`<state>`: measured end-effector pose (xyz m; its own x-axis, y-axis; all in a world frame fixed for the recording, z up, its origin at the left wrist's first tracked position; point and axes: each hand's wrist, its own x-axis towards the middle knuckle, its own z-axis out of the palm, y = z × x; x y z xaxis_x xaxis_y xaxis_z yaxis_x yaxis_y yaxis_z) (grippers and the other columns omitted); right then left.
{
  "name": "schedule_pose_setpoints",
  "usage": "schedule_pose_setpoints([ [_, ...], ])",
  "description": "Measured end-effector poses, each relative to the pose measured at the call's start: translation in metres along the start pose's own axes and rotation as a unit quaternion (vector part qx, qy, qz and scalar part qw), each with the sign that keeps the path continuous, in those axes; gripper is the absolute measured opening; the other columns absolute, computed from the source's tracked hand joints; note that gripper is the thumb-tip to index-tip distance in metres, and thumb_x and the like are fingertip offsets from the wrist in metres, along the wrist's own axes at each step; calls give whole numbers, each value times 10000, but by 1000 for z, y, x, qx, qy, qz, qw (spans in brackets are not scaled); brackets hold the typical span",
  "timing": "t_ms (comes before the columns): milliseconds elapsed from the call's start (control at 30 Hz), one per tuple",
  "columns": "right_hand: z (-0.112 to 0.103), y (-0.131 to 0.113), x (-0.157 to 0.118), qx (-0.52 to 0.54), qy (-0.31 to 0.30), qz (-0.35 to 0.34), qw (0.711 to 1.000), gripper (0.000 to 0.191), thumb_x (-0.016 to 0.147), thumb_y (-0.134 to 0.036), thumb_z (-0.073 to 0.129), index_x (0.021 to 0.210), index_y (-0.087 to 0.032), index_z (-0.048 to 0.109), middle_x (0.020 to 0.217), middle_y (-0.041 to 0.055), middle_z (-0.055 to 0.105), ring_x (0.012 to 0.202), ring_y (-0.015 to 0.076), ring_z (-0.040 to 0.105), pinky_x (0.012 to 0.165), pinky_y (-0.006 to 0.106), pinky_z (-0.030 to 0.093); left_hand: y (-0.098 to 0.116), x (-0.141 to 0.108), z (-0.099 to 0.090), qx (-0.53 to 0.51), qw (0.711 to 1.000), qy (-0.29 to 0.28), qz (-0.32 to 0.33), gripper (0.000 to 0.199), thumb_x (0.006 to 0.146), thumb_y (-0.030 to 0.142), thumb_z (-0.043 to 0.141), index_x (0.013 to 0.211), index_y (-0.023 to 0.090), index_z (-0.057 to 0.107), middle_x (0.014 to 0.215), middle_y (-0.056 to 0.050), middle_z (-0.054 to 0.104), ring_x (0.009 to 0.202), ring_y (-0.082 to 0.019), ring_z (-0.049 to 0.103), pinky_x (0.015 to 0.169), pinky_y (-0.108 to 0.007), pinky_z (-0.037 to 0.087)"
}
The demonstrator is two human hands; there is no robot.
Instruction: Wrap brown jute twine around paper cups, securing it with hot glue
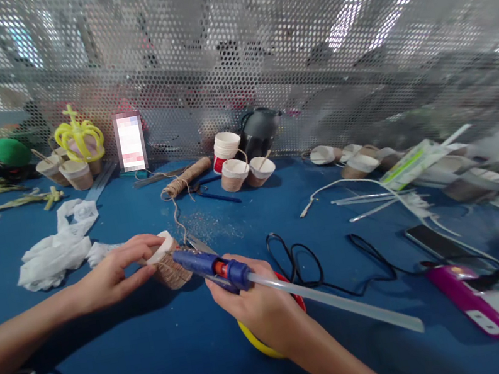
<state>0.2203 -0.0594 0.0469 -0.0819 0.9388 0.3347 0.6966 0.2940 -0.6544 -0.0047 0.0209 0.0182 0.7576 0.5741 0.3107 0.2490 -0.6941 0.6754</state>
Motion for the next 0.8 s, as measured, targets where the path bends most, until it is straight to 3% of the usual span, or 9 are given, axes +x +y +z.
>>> schedule_pose_setpoints([
  [167,0,0,-1,22,-24,14,999,59,691,-233,577,663,-241,628,627,16,666,555,179,635,520,258,554,-1,-1,0,1,1000,3,4,87,842,160,414,773,165,467,1129,-119,548,1113,-204,457,917,-387,395],
  [367,8,3,-4,24,15,24,999,20,667,-219,597,652,-214,609,597,16,649,542,178,635,541,261,556,0,-1,0,1,1000,1,2,97,843,156,412,761,162,463,1121,-117,551,1118,-198,453,926,-372,389],
  [600,-5,0,6,17,-54,19,998,83,698,-190,557,687,-247,616,556,2,637,508,170,616,509,253,541,-1,0,0,6,1000,-4,-1,78,839,147,415,788,155,473,1131,-118,541,1113,-195,455,933,-363,383],
  [800,1,-1,0,-1,-31,10,999,55,692,-215,565,658,-239,602,578,9,627,521,166,602,510,253,521,0,0,0,-3,1000,0,1,79,843,148,414,779,161,459,1134,-114,543,1112,-192,454,929,-368,383],
])
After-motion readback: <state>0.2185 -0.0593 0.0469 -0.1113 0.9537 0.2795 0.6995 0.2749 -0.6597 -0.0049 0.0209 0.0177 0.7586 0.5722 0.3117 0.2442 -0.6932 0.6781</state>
